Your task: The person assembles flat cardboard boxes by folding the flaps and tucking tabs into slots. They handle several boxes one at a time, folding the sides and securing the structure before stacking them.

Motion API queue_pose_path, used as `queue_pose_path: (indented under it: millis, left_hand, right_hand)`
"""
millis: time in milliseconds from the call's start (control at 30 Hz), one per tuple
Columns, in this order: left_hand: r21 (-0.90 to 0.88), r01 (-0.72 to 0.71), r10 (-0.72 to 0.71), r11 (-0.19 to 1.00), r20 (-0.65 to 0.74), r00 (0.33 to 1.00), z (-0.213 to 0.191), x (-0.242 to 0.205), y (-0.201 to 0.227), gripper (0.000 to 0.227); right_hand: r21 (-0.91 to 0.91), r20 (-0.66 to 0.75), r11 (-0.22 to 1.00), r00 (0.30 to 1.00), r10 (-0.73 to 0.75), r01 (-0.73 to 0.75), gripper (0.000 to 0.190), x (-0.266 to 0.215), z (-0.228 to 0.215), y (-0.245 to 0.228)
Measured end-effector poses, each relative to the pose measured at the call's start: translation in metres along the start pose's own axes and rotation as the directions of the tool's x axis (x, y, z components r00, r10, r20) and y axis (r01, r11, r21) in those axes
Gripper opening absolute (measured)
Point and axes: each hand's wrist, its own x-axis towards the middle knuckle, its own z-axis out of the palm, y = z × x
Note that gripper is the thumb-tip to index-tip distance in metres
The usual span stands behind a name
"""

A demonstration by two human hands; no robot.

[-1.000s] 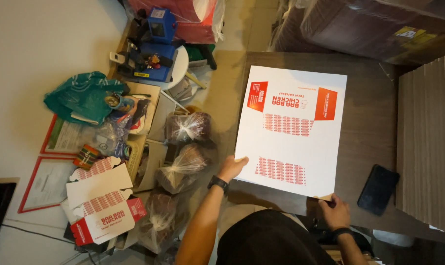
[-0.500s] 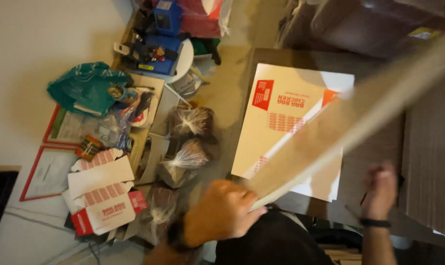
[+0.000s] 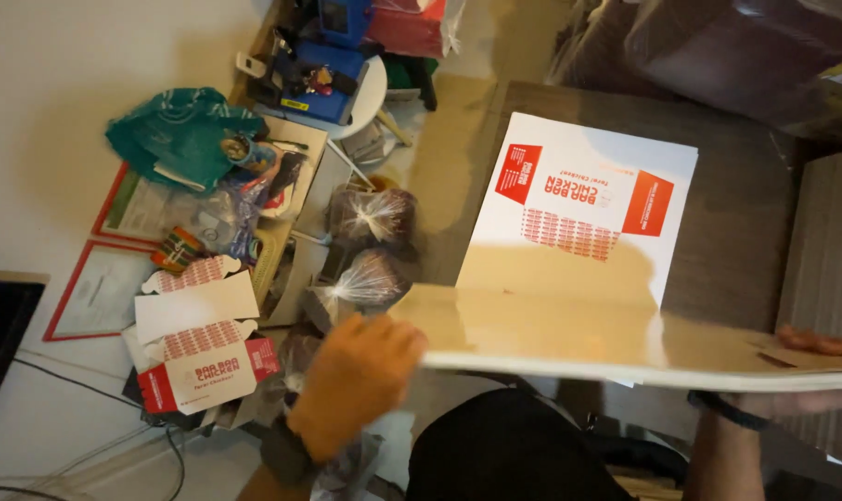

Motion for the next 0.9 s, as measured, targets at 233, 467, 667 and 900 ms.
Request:
queue_pose_path:
  millis: [233, 467, 667, 900]
  left_hand:
    - [0.039, 0.153, -0.142, 0.987, -0.204, 0.968, 0.023, 0.009, -0.029, 0.031]
    - [-0.863, 0.382, -0.834, 0.33, -0.077, 0.546, 0.124, -0.029, -0.024, 0.079]
    - [-0.897, 0.44, -0.903, 0.03, 0.165, 0.397, 0.181, -0.024, 0.033, 0.074]
    - [-0.718, 0.516, -0.78, 0.467, -0.06, 0.623, 0.208, -0.042, -0.004, 0.037]
  right_hand:
    - [-0.05, 0.019, 0.967, 0.968, 0.251, -0.249, 0.062, -0.041, 0.055, -0.069]
    - [-0.215, 0.158, 0.949, 0.967, -0.2, 0.231, 0.035, -0.018, -0.042, 0.03]
    - [-0.533, 0.388, 0.542, 0.381, 0.839, -0.65, 0.045, 0.038, -0.069, 0.083]
    - [-0.383, 0.722, 0.922, 0.64, 0.263, 0.052, 0.057, 0.012, -0.121, 0.066]
